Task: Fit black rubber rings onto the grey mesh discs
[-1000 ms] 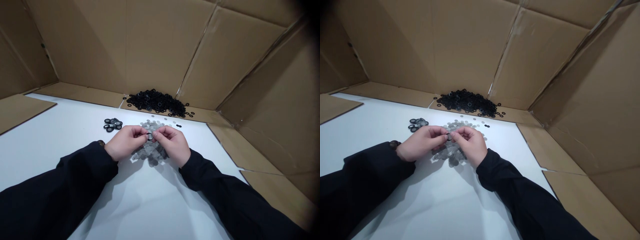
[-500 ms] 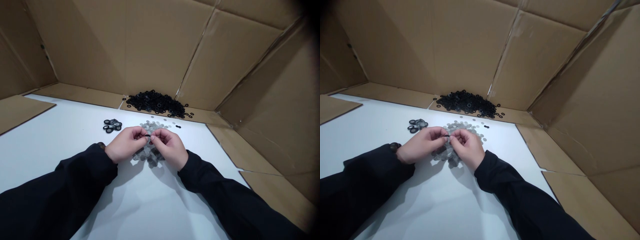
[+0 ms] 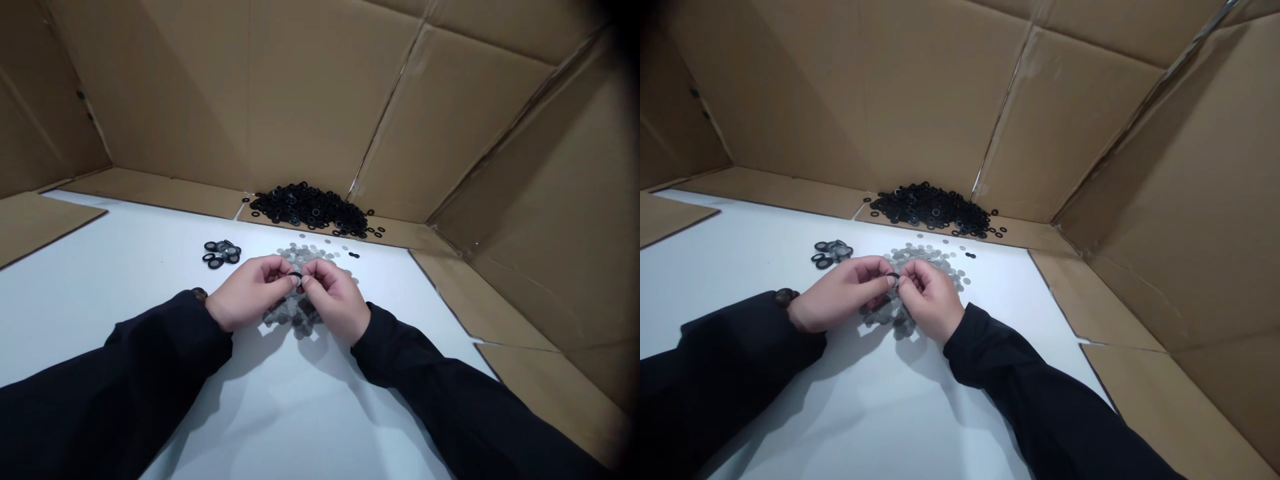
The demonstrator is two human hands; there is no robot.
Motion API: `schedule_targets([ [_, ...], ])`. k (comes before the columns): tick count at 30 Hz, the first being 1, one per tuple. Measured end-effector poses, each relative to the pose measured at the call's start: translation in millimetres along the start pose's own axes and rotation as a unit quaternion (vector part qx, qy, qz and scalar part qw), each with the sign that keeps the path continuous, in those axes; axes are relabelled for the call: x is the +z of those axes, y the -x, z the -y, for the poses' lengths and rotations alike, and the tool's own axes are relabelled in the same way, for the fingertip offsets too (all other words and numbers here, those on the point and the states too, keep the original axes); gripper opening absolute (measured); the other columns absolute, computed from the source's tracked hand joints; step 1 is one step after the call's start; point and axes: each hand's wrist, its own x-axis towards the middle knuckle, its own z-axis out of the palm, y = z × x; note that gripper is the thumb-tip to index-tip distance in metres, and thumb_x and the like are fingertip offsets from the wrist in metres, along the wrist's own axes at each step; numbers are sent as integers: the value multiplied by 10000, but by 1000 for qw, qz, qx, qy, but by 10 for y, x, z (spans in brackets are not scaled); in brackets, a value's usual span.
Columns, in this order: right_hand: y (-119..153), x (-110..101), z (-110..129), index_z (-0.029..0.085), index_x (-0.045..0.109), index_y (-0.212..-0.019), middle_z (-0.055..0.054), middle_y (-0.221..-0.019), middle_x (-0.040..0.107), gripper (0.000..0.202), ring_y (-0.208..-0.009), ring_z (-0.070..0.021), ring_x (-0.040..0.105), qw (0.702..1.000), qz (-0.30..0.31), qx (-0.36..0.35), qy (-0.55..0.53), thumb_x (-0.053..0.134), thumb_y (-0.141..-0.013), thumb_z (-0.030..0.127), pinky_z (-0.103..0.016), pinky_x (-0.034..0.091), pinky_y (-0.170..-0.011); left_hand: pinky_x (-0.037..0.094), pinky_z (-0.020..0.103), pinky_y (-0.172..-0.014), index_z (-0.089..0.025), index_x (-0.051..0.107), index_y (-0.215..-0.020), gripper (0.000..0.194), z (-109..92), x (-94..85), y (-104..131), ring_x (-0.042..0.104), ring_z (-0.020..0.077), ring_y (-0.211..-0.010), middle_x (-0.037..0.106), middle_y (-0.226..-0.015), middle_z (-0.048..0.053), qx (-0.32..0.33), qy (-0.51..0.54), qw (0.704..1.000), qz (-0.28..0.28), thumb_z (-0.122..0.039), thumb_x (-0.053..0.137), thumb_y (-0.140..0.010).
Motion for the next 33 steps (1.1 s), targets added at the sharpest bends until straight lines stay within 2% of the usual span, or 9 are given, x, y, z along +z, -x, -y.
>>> schedule_targets([
  [5,-20,3,-12,207,513,-787,35,-638,497,95,-550,-110,400,1000,13,-15,23,491,-841,281,-242,349,-519,386,224,-512,-171,557,-795,182,-1,1,16,457,88,-505,501,-581,-48,40,-20,999,-18,-347,585,-830],
  [10,-34,24,5,204,503,-777,38,-628,473,136,-559,-111,400,1000,7,-7,3,478,-864,306,-240,353,-532,382,223,-528,-172,557,-807,196,-21,12,22,456,87,-515,499,-583,-53,52,-32,997,-42,-361,554,-859],
  [20,-42,67,-36,188,537,-821,32,-664,528,176,-542,-91,406,983,49,53,-170,520,-883,352,-226,346,-522,381,205,-515,-155,558,-798,219,-11,25,2,458,71,-531,550,-653,-39,47,49,997,-26,-368,596,-836],
  [27,-26,61,-20,187,547,-841,25,-687,551,173,-572,-93,432,986,32,43,-157,539,-883,355,-227,358,-545,358,201,-495,-160,533,-759,239,-10,25,18,425,71,-512,484,-579,-54,44,25,999,-12,-376,562,-858],
  [33,-35,77,0,184,551,-845,24,-703,545,211,-594,-93,441,990,11,40,-138,617,-838,384,-230,358,-553,360,202,-499,-167,537,-822,187,10,23,-4,438,78,-519,486,-585,-59,49,4,998,-45,-350,556,-854],
])
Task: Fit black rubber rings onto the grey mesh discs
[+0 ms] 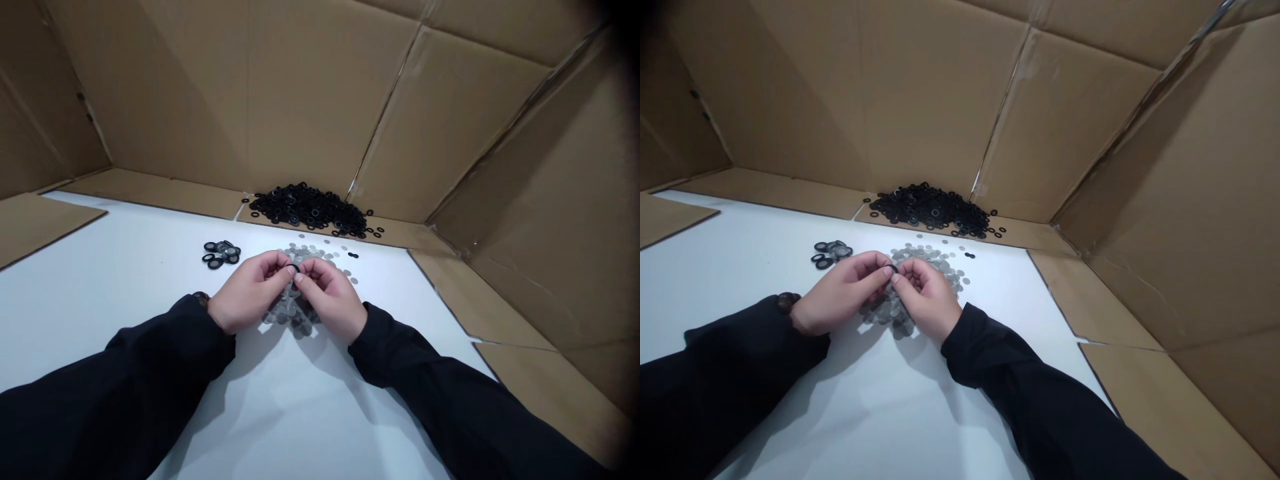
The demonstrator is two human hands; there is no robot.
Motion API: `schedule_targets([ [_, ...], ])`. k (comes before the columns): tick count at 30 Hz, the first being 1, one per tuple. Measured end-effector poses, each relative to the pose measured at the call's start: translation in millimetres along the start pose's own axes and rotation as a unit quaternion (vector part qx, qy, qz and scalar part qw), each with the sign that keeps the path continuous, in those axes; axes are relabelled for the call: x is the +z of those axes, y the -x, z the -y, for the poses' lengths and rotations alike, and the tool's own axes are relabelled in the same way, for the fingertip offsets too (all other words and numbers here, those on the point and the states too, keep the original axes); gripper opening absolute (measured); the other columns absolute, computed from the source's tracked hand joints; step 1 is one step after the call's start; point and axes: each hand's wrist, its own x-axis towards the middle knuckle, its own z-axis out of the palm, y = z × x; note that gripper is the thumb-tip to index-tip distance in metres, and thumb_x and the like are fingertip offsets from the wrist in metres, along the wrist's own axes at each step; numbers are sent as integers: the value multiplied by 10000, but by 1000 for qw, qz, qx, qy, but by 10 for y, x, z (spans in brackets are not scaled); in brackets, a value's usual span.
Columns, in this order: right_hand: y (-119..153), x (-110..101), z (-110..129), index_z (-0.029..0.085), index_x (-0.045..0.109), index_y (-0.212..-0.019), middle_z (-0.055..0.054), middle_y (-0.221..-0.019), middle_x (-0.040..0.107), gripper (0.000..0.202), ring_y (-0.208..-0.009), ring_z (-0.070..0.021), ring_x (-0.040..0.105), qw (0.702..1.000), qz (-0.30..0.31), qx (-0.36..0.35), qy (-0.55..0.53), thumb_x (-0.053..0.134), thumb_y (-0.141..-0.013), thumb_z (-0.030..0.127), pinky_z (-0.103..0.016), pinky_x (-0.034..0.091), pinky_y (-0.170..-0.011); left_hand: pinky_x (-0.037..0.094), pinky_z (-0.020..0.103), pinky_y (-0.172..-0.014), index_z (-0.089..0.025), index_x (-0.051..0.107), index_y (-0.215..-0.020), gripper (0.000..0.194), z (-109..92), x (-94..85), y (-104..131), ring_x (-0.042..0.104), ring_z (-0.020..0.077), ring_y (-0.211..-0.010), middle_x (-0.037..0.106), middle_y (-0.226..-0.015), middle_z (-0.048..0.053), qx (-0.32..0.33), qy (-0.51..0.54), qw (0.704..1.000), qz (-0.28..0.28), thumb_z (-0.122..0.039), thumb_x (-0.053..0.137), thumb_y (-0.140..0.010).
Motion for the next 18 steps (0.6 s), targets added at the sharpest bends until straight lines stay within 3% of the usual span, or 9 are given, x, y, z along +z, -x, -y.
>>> schedule_targets([
  [6,-11,2,57,179,534,-751,53,-599,497,214,-511,-73,391,995,35,63,-73,637,-782,363,-218,298,-488,377,207,-540,-148,560,-753,167,-24,-9,-4,451,80,-566,525,-635,-34,-23,-3,998,62,-302,574,-818],
  [10,-30,-18,60,177,529,-735,63,-563,469,260,-483,-66,370,991,45,95,-82,652,-768,403,-218,273,-475,359,207,-538,-149,561,-790,141,-3,-21,-6,437,82,-578,509,-649,-36,-24,-8,998,53,-287,592,-796],
  [14,-32,-59,47,174,535,-757,56,-599,479,300,-504,-66,371,992,70,81,-61,672,-768,441,-221,277,-490,344,208,-531,-153,552,-802,153,36,-51,-13,422,81,-572,491,-645,-40,-37,-19,997,65,-300,593,-800],
  [18,-12,-64,48,182,529,-798,52,-631,479,269,-537,-80,378,997,56,50,-31,626,-809,433,-229,303,-516,349,207,-535,-147,563,-809,170,33,-62,-15,429,81,-576,502,-654,-36,-43,-11,998,48,-315,589,-810],
])
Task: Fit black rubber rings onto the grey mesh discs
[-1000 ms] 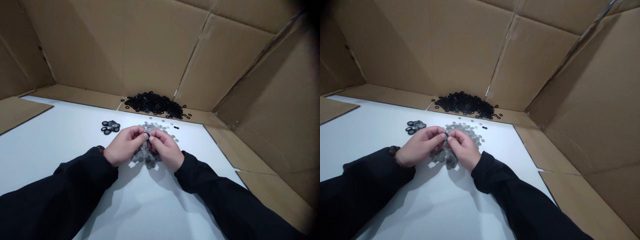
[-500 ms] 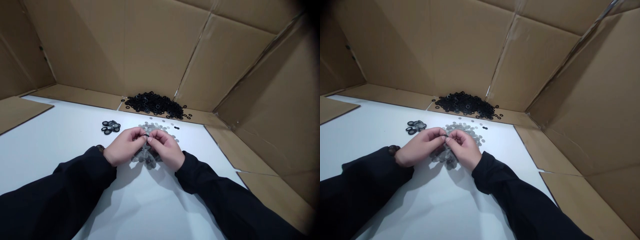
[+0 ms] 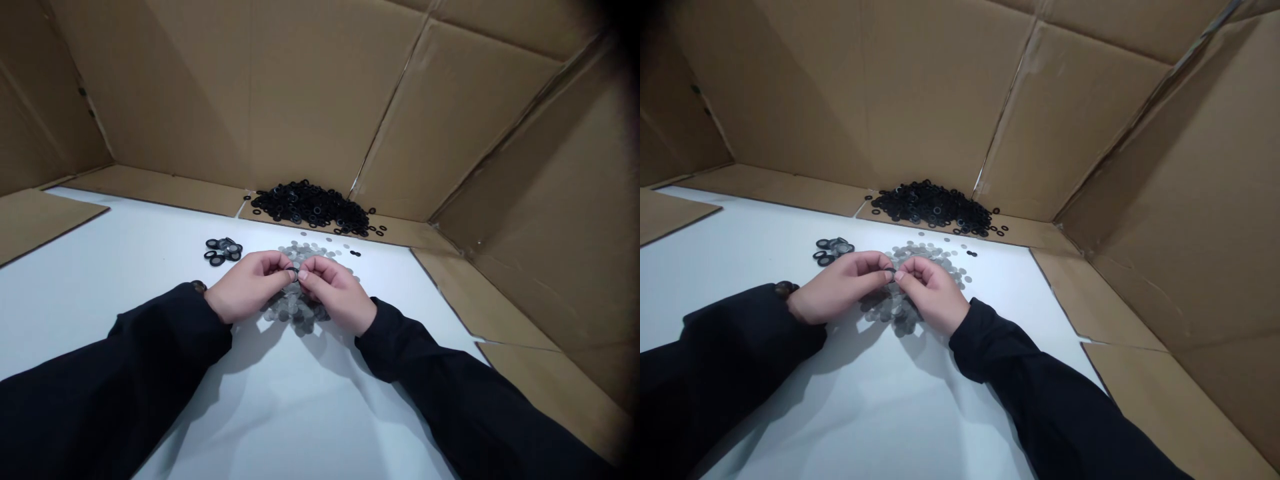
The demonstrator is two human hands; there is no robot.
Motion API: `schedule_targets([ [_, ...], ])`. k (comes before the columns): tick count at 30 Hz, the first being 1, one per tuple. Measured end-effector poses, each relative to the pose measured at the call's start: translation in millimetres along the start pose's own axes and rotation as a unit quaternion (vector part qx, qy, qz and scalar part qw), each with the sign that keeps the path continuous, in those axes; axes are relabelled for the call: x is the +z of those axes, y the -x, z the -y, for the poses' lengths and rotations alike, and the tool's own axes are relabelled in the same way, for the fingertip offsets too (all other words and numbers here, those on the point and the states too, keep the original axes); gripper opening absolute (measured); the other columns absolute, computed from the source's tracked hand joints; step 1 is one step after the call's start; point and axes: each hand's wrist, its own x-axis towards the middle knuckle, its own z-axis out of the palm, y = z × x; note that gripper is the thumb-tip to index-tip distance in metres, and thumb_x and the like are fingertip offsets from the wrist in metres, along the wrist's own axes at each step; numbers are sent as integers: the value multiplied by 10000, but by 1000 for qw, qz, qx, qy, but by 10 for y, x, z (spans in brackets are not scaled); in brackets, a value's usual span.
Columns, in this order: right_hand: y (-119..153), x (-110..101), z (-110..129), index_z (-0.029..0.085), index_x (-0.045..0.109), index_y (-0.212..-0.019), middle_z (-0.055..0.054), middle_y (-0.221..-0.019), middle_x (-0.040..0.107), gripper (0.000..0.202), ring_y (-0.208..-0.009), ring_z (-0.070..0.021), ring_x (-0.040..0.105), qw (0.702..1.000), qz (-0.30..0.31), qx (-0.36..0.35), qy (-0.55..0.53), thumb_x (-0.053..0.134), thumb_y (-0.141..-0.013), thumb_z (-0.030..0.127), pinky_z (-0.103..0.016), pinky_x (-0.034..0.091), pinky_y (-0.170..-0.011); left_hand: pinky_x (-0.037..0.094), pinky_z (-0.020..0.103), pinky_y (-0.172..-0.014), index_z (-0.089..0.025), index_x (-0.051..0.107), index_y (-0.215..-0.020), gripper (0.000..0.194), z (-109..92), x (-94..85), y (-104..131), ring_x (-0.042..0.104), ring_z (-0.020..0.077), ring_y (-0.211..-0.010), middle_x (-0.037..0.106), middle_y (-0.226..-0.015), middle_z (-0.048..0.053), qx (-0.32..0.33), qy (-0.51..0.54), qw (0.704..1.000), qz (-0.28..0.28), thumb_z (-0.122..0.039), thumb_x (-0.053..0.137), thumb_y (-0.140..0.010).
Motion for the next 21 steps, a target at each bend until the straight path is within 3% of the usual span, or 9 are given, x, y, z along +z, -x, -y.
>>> schedule_targets([
  [5,-6,26,-20,192,517,-788,55,-619,447,220,-538,-88,355,1000,-12,-12,23,568,-845,398,-234,290,-509,339,201,-511,-149,555,-787,184,-10,21,1,412,76,-555,479,-631,-44,16,16,999,-35,-327,594,-812],
  [10,-10,19,-43,192,511,-806,62,-606,431,245,-534,-87,348,999,-30,-23,14,579,-853,423,-230,281,-501,339,206,-519,-151,551,-803,200,-1,18,6,413,78,-559,478,-641,-45,14,4,1000,-15,-345,591,-821],
  [14,0,28,-25,181,520,-792,52,-626,469,276,-549,-82,376,999,-26,-20,4,606,-834,440,-228,306,-515,349,212,-537,-148,562,-796,185,-10,9,1,431,83,-570,494,-643,-41,11,-4,1000,4,-329,593,-818],
  [21,-4,25,-24,187,558,-829,30,-672,551,280,-548,-85,432,999,-28,-9,-16,647,-798,451,-232,355,-513,401,212,-608,-144,588,-843,232,-1,0,-25,513,93,-655,580,-737,-21,38,63,997,-24,-356,661,-787],
])
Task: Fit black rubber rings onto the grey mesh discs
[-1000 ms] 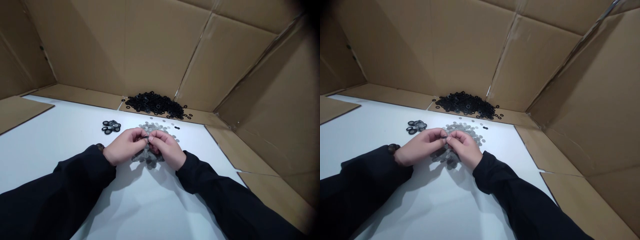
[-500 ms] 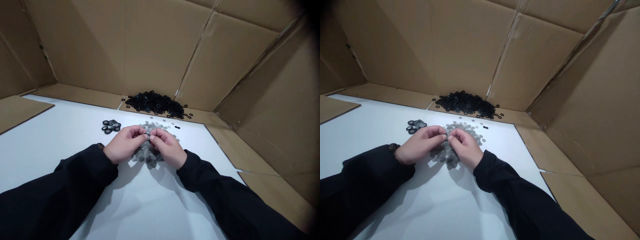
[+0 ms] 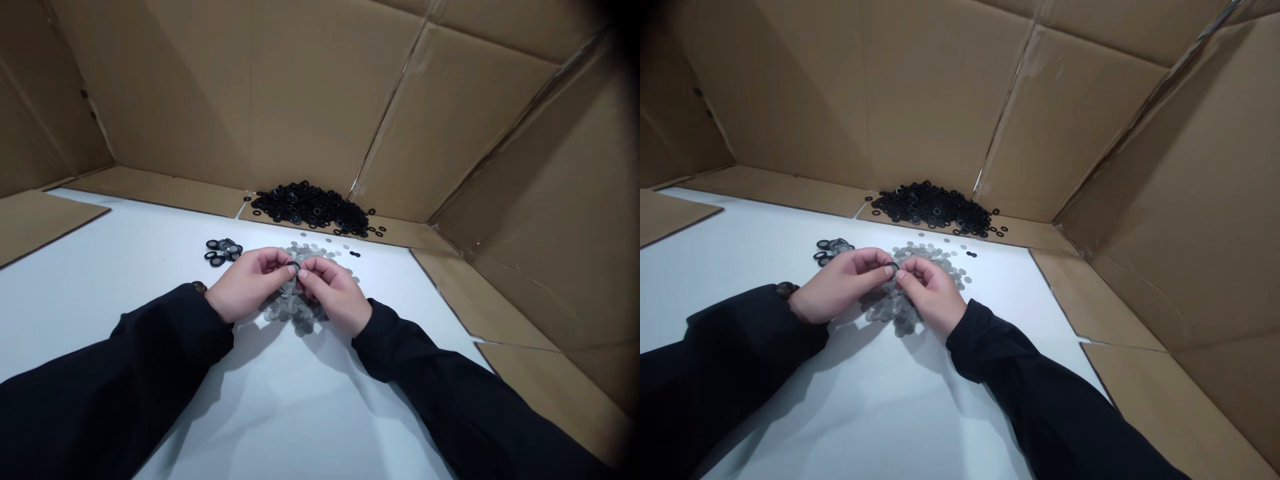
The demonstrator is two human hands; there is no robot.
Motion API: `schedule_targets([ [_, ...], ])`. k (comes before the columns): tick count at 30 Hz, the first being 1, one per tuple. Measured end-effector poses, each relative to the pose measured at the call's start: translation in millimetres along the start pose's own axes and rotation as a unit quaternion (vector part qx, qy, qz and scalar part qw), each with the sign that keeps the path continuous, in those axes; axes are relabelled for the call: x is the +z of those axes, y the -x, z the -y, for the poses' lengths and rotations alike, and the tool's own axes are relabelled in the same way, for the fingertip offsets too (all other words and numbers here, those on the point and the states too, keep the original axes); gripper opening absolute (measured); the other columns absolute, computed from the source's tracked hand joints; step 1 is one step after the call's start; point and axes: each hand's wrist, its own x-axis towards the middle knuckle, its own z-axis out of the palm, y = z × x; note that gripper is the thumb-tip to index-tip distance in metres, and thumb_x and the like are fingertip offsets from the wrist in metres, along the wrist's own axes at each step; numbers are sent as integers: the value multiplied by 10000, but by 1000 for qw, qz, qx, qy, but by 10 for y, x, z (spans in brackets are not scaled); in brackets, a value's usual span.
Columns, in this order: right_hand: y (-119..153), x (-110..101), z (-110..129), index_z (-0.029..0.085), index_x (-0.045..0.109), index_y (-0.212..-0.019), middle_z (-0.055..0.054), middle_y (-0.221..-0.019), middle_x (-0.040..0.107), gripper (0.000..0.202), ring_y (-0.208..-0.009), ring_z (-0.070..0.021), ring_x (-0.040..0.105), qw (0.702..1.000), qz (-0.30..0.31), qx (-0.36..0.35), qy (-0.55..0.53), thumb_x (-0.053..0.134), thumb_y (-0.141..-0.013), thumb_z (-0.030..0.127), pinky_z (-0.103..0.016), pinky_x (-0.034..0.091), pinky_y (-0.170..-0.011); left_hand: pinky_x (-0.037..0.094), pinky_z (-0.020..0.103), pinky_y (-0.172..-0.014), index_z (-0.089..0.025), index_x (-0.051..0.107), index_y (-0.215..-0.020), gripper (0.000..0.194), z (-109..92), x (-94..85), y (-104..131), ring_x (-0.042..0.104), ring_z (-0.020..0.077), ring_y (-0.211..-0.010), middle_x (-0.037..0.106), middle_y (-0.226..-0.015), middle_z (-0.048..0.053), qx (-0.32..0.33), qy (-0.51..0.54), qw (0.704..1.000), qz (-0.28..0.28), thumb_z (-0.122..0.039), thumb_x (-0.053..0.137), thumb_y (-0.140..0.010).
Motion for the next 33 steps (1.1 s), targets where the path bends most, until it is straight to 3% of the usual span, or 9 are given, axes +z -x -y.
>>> schedule_targets([
  [12,-28,1,-1,186,566,-803,28,-654,533,220,-555,-96,442,998,-35,-12,48,635,-774,392,-232,368,-517,456,253,-683,-127,678,-902,246,-14,-11,21,594,140,-738,687,-834,40,4,-70,997,-40,-329,683,-761],
  [18,8,33,15,194,532,-738,43,-590,467,95,-528,-98,406,975,-90,-78,189,586,-767,267,-235,341,-500,458,252,-642,-124,691,-881,231,-25,21,35,587,143,-701,696,-820,51,-19,-91,994,-51,-312,679,-749],
  [22,36,57,42,203,503,-703,49,-565,443,100,-515,-98,387,953,-99,-120,260,581,-756,235,-242,331,-502,409,222,-557,-139,646,-827,165,-48,53,41,515,102,-589,625,-695,-1,-7,-75,996,-42,-284,664,-748],
  [28,7,16,-4,199,524,-783,32,-648,478,130,-563,-107,415,986,-46,-81,139,562,-824,316,-239,352,-524,380,211,-530,-142,619,-833,163,-34,41,28,483,90,-568,587,-677,-17,-9,-49,998,-29,-271,654,-741],
  [33,-2,5,-23,194,530,-797,30,-665,478,189,-576,-107,411,990,-35,-72,112,570,-848,371,-238,348,-534,381,209,-529,-138,621,-849,194,-1,27,14,479,91,-575,578,-671,-17,-15,-47,998,-29,-282,673,-729],
])
